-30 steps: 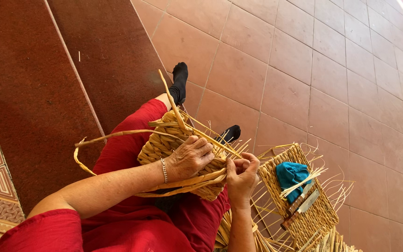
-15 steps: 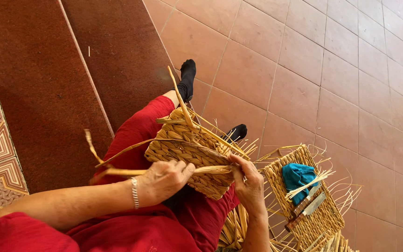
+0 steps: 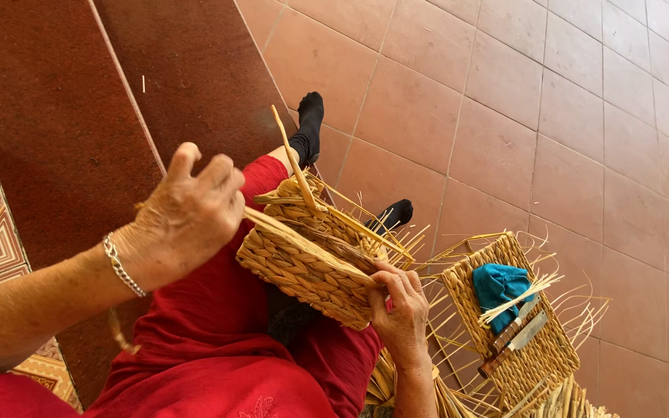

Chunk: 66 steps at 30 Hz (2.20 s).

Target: The person sits on a tiled floor and weaves a rectangular basket using dried palm leaves. They interlace the leaves by hand, occasionally adjusting the basket's position and pulling strands to tighten the weave.

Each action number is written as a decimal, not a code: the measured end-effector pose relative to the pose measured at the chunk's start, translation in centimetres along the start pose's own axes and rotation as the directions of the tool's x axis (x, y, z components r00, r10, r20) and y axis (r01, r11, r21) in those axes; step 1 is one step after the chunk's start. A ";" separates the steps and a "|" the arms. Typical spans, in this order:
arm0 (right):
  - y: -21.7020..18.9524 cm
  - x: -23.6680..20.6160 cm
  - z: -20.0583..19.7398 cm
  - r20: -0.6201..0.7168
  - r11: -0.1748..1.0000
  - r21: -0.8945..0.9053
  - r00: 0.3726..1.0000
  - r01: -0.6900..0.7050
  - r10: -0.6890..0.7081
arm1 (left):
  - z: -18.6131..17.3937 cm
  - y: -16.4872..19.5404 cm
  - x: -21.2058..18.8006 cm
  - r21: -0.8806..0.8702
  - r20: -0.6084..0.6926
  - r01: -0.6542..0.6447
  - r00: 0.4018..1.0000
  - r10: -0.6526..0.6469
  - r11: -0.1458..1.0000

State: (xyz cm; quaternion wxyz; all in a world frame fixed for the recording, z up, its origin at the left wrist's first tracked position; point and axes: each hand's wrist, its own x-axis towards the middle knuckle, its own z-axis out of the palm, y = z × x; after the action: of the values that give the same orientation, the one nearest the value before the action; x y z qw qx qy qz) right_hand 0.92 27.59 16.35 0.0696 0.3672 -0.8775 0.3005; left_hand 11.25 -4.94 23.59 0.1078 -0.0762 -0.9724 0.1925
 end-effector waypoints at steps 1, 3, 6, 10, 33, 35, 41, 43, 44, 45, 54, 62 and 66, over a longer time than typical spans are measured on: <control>0.0 -0.1 -0.1 0.011 1.000 0.007 1.000 -0.008 0.008 | -0.4 -0.5 0.2 -0.046 -0.075 0.038 0.996 -0.041 0.998; 0.0 -0.2 -0.1 0.004 1.000 0.016 1.000 -0.005 0.005 | -1.3 -0.5 0.6 -0.187 -0.216 0.073 0.970 -0.113 0.980; -0.1 -0.3 0.4 -0.012 1.000 0.004 1.000 0.010 -0.010 | -2.3 1.0 1.0 -0.377 -0.485 -0.041 0.860 -0.160 0.925; 0.0 -0.7 0.9 -0.065 0.995 -0.051 0.994 0.087 -0.091 | -1.0 4.1 3.5 -0.328 -0.884 -0.499 0.462 -0.074 0.802; 0.1 -2.0 3.0 -0.104 0.949 -0.308 0.989 0.069 -0.106 | 8.0 13.6 9.1 -0.798 -0.446 -0.477 0.878 0.173 0.368; -0.4 -1.9 3.2 -0.097 0.947 -0.314 0.990 0.063 -0.098 | 8.4 12.1 10.5 -0.930 -0.210 -0.299 0.910 0.357 0.216; -1.5 -1.7 3.3 -0.098 0.966 -0.257 0.993 0.037 -0.064 | 12.5 8.8 20.3 -0.910 0.085 -0.127 0.875 0.477 0.395; -1.5 -1.5 3.3 -0.093 0.964 -0.264 0.994 0.027 -0.053 | 13.6 10.2 23.0 -0.918 0.233 -0.091 0.663 0.712 0.385; -1.5 -1.4 3.3 -0.100 0.962 -0.270 0.993 0.034 -0.063 | 14.1 11.1 23.9 -0.967 0.192 -0.043 0.529 0.826 0.252; -1.4 -1.3 3.3 -0.105 0.960 -0.276 0.992 0.042 -0.073 | 14.6 11.9 24.5 -0.992 0.124 0.029 0.387 0.914 0.122; 1.0 -2.4 3.9 -0.200 0.975 -0.209 0.973 0.073 -0.116 | 17.8 15.6 25.2 -0.963 0.269 0.113 0.405 0.874 0.244; 2.2 -3.4 4.0 -0.287 0.948 0.236 0.917 -0.212 0.276 | 18.7 12.9 26.5 -0.460 0.602 -0.103 0.694 0.395 0.882; 1.4 -2.2 3.7 -0.312 0.974 0.201 0.936 -0.104 0.164 | 18.6 10.1 27.7 -0.241 0.724 0.026 0.670 0.162 0.970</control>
State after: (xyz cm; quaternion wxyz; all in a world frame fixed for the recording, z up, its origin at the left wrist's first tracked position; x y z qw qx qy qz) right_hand 1.96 27.58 11.98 0.1597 0.2560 -0.8459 0.4397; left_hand -18.88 2.92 7.89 -0.3115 -0.0402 -0.9445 0.0961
